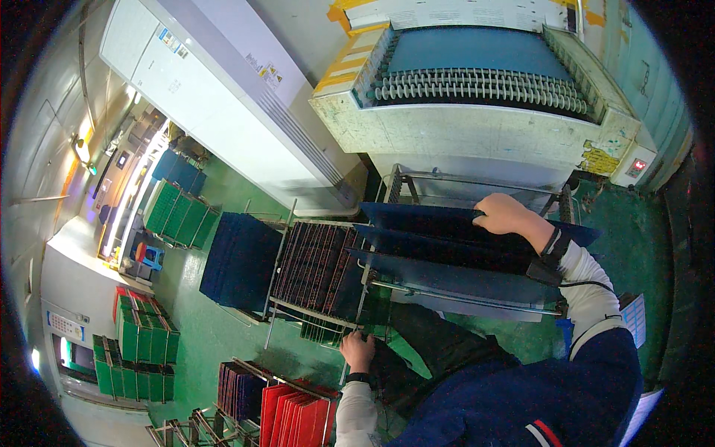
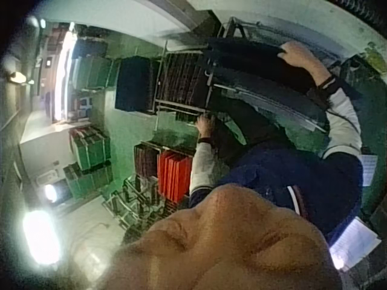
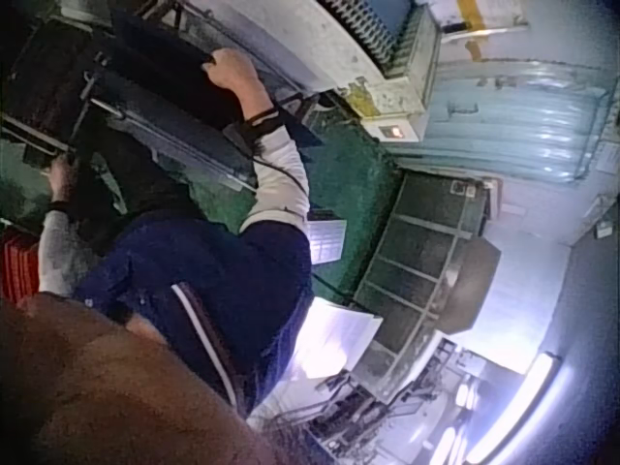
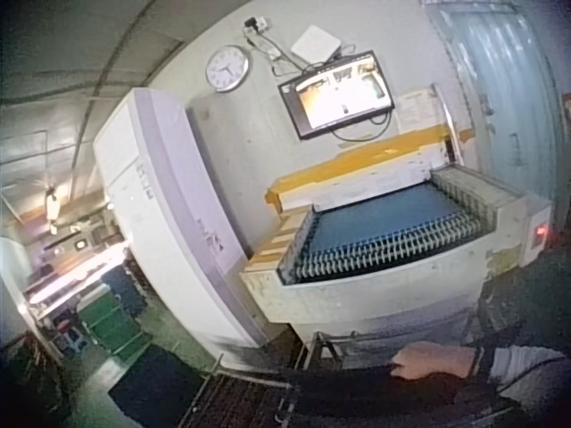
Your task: Transfer thin metal or composite sheets from a storage rack into a feeding machine.
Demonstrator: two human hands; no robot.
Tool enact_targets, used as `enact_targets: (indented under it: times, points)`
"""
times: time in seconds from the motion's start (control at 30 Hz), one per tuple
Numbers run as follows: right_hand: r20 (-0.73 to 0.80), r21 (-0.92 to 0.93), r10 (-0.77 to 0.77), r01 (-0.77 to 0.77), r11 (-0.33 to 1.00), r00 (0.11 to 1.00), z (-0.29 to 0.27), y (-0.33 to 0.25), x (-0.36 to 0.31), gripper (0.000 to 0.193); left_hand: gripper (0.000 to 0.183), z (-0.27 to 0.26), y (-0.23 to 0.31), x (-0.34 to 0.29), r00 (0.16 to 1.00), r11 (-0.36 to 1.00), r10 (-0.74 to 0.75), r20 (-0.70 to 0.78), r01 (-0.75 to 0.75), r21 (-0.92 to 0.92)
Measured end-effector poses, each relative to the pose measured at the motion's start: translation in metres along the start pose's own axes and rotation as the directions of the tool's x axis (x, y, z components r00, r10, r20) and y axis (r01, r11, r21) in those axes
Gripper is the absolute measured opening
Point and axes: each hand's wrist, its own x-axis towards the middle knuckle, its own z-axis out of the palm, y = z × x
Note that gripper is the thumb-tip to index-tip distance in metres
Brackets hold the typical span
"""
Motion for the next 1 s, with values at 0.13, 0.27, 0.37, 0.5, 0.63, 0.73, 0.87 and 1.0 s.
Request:
enact_targets:
  times: [0.13, 0.27, 0.37, 0.5, 0.63, 0.73, 0.87, 1.0]
  points:
    - [0.002, -0.003, 0.004, -0.004, 1.000, 1.000, 0.0027, 0.0026, 0.0018, 0.033, 0.038, 0.0032, -0.0029, 0.0003, 1.000, 1.000, 0.004, -0.003, -0.004, 0.017]
    - [-0.004, -0.008, -0.003, 0.003, 1.000, 1.000, 0.0038, 0.0032, 0.0017, 0.033, 0.039, 0.0040, -0.0026, 0.0007, 1.000, 1.000, 0.006, -0.012, -0.005, 0.023]
    - [-0.001, -0.015, 0.005, -0.005, 1.000, 1.000, 0.0028, 0.0038, 0.0007, 0.033, 0.039, 0.0015, 0.0003, 0.0011, 1.000, 1.000, 0.018, -0.018, -0.018, 0.009]
    - [0.013, -0.010, 0.006, -0.006, 1.000, 1.000, 0.0005, 0.0003, 0.0005, 0.034, 0.038, 0.0024, -0.0029, 0.0006, 0.999, 0.999, 0.037, -0.030, -0.036, 0.010]
    - [0.028, -0.012, 0.003, -0.002, 1.000, 1.000, -0.0021, -0.0019, -0.0003, 0.034, 0.038, 0.0039, -0.0045, 0.0006, 0.999, 1.000, 0.029, -0.021, -0.029, 0.006]
    - [0.023, -0.012, 0.012, -0.012, 1.000, 1.000, -0.0016, -0.0018, -0.0010, 0.034, 0.038, 0.0026, -0.0025, 0.0007, 1.000, 1.000, 0.023, -0.017, -0.023, -0.003]
    - [0.011, -0.018, 0.006, -0.006, 1.000, 1.000, 0.0000, -0.0010, -0.0010, 0.034, 0.038, 0.0027, -0.0028, 0.0000, 1.000, 1.000, 0.007, -0.003, -0.007, -0.005]
    - [0.018, -0.026, 0.005, -0.004, 1.000, 1.000, 0.0018, 0.0016, 0.0005, 0.034, 0.038, 0.0027, -0.0028, -0.0003, 1.000, 1.000, 0.012, -0.013, -0.012, -0.006]
